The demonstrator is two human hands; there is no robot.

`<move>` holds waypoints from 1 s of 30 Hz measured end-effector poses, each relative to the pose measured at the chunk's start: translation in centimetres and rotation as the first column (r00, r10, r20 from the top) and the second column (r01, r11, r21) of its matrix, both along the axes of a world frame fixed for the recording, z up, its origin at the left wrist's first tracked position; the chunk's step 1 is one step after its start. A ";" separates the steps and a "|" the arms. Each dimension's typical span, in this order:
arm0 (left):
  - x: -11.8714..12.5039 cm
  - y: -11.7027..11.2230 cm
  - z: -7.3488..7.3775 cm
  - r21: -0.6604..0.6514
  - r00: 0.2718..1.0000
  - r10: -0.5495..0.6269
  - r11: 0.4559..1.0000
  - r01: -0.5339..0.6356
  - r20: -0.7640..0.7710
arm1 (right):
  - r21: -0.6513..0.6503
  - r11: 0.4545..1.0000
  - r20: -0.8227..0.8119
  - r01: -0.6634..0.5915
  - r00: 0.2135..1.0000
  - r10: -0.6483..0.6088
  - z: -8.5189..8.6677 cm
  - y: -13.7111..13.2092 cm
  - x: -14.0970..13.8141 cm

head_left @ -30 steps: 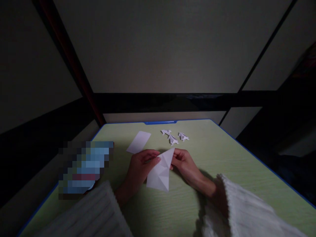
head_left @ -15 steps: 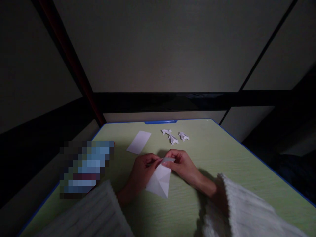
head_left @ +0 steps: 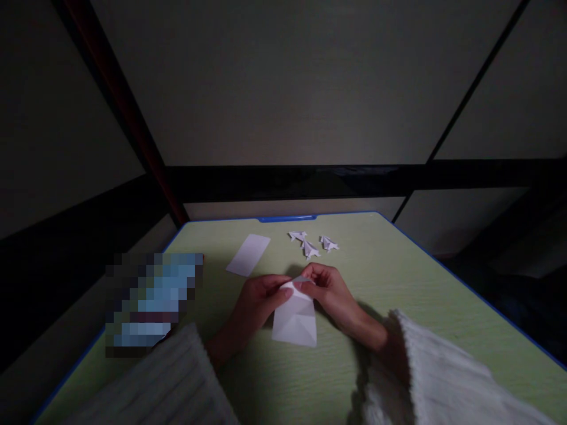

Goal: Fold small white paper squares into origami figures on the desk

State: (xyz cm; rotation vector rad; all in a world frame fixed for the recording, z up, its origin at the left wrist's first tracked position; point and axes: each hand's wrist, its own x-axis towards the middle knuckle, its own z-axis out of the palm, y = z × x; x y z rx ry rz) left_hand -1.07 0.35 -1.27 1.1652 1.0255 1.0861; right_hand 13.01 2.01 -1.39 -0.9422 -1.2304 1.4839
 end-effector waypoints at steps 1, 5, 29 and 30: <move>0.1 0.0 0.2 0.002 1.000 0.014 1.000 -0.014 0.015 | 0.019 1.000 -0.012 -0.002 1.000 0.002 0.0 0.0 0.0; 0.1 0.0 0.3 0.029 0.995 0.086 0.996 -0.088 0.049 | 0.097 0.995 -0.044 -0.038 0.998 0.043 0.0 0.1 0.1; -0.1 0.4 -0.4 -0.035 0.995 0.102 0.994 -0.102 -0.006 | 0.018 0.985 -0.233 -0.171 0.958 0.170 0.6 -0.1 0.4; -0.1 0.5 -0.5 -0.035 0.995 0.100 0.994 -0.100 0.005 | -0.022 0.977 -0.282 -0.214 0.939 0.199 0.7 0.0 0.4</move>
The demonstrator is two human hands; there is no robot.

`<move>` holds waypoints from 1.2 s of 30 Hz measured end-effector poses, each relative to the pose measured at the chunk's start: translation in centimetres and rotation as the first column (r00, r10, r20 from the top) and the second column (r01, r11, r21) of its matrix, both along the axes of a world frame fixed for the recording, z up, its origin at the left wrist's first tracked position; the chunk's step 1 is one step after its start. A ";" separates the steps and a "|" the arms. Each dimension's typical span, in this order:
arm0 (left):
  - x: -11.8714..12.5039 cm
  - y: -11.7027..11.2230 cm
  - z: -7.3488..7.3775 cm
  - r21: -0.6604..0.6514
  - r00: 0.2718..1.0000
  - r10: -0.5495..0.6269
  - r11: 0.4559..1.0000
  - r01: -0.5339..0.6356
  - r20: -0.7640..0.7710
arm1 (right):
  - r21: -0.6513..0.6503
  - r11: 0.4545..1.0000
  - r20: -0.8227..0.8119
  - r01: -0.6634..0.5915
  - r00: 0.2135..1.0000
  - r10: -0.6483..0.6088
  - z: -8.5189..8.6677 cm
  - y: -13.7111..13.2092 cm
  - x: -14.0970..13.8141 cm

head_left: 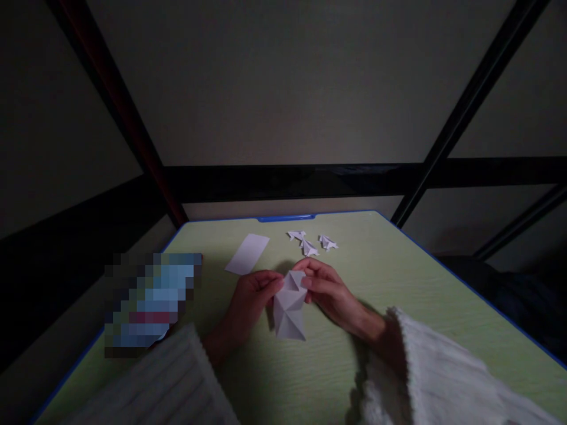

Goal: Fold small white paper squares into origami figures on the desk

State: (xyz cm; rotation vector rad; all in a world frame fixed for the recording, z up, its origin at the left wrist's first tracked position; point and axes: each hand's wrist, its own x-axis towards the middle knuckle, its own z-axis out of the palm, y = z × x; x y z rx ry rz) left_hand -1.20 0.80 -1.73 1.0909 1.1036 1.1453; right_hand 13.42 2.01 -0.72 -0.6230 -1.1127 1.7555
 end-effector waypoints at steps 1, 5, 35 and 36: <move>-0.1 0.0 -0.1 -0.003 1.000 -0.004 1.000 0.004 0.008 | -0.051 0.998 -0.036 -0.034 0.999 0.032 0.0 0.1 0.0; -0.1 0.0 -0.2 -0.021 0.999 -0.025 0.999 0.025 0.025 | -0.183 0.980 -0.108 -0.074 0.993 0.055 0.0 0.2 0.1; -0.2 0.2 -0.6 -0.026 0.991 -0.044 0.999 0.047 0.123 | -0.228 0.946 -0.107 -0.230 0.972 0.210 -0.1 -0.2 0.1; -0.1 0.1 -0.5 -0.032 0.992 -0.038 0.999 0.043 0.122 | -0.228 0.948 -0.088 -0.220 0.975 0.205 -0.1 -0.2 0.1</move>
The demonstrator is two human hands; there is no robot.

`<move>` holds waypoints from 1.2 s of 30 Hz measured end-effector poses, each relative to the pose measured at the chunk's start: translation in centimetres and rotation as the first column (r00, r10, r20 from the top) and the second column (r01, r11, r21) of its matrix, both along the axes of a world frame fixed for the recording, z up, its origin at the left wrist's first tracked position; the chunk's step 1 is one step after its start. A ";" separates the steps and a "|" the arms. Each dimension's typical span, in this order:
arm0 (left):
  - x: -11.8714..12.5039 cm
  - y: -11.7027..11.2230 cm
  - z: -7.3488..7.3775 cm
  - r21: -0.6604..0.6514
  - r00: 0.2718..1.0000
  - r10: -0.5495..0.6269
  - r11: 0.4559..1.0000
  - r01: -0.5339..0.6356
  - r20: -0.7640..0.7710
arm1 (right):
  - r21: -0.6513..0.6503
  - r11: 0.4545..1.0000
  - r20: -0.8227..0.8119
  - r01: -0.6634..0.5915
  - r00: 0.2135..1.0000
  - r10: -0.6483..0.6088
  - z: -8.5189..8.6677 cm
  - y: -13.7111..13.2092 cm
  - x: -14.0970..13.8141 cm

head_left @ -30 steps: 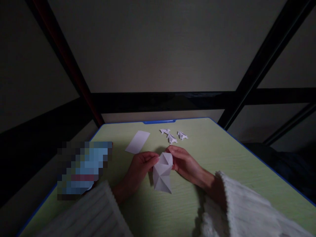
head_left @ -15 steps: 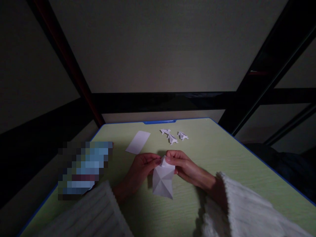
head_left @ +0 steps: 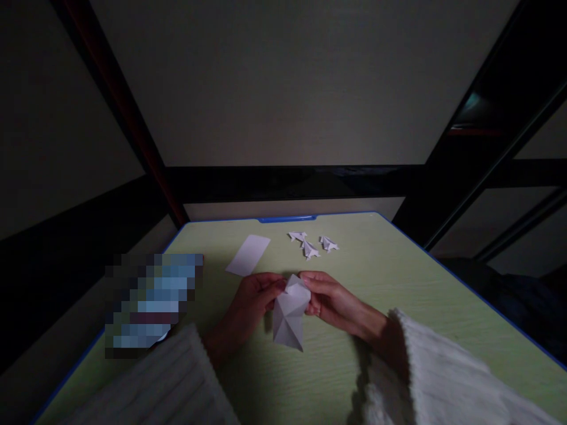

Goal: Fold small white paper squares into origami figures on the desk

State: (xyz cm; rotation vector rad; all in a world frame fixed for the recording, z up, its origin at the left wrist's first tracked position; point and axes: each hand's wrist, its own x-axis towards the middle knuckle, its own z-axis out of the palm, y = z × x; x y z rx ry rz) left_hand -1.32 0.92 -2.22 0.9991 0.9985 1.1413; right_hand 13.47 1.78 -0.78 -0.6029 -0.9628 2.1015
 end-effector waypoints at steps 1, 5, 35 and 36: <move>0.0 0.0 0.1 -0.009 1.000 0.006 1.000 -0.006 0.001 | 0.005 1.000 0.021 0.005 1.000 -0.005 0.0 0.0 0.0; 0.2 -0.1 0.4 -0.042 1.000 0.018 0.999 -0.018 -0.006 | 0.079 0.997 0.092 0.000 0.996 -0.008 -0.2 -0.1 -0.1; 0.0 0.1 1.3 0.071 0.961 0.267 0.962 -0.263 -0.067 | 0.660 0.751 0.426 0.027 0.810 -0.403 -0.2 -0.7 0.0; 0.0 0.1 1.4 0.077 0.958 0.278 0.959 -0.272 -0.068 | 0.676 0.736 0.429 0.029 0.797 -0.425 -0.2 -0.7 0.0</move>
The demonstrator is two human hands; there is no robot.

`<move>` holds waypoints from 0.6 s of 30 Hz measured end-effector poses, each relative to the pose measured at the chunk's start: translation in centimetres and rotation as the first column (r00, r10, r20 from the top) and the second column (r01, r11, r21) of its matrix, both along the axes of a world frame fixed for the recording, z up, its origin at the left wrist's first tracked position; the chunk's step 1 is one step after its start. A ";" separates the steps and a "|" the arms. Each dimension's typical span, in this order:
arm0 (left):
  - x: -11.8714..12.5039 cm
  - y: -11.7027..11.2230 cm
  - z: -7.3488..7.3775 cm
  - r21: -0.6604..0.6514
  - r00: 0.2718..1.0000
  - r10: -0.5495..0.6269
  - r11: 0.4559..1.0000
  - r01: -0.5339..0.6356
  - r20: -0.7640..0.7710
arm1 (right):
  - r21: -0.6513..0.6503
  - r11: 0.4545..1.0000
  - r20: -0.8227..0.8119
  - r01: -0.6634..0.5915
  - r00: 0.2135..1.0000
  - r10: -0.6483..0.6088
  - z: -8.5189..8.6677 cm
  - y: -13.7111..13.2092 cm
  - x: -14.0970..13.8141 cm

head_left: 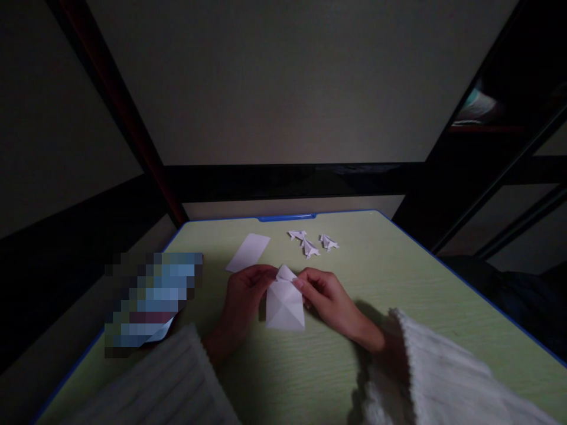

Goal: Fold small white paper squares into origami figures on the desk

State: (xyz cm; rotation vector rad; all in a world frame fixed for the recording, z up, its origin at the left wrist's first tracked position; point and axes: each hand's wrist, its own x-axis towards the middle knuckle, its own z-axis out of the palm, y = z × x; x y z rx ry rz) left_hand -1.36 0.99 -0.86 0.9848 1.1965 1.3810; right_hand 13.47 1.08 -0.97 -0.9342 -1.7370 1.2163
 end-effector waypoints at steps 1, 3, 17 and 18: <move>0.0 0.0 0.0 0.003 1.000 0.008 1.000 -0.008 -0.001 | 0.025 1.000 0.017 0.016 1.000 -0.017 0.0 0.0 0.0; 0.0 -0.1 0.1 0.003 1.000 0.014 1.000 -0.014 0.004 | 0.079 0.996 0.045 0.046 0.998 -0.050 0.1 -0.1 0.0; 0.0 0.1 -0.5 0.014 0.998 0.008 1.000 -0.009 0.061 | -0.114 0.990 -0.327 -0.081 0.944 0.040 -0.4 0.4 -0.2; 0.0 0.0 -0.4 0.014 0.999 0.007 1.000 -0.008 0.044 | -0.138 0.986 -0.365 -0.095 0.930 0.038 -0.4 0.5 -0.2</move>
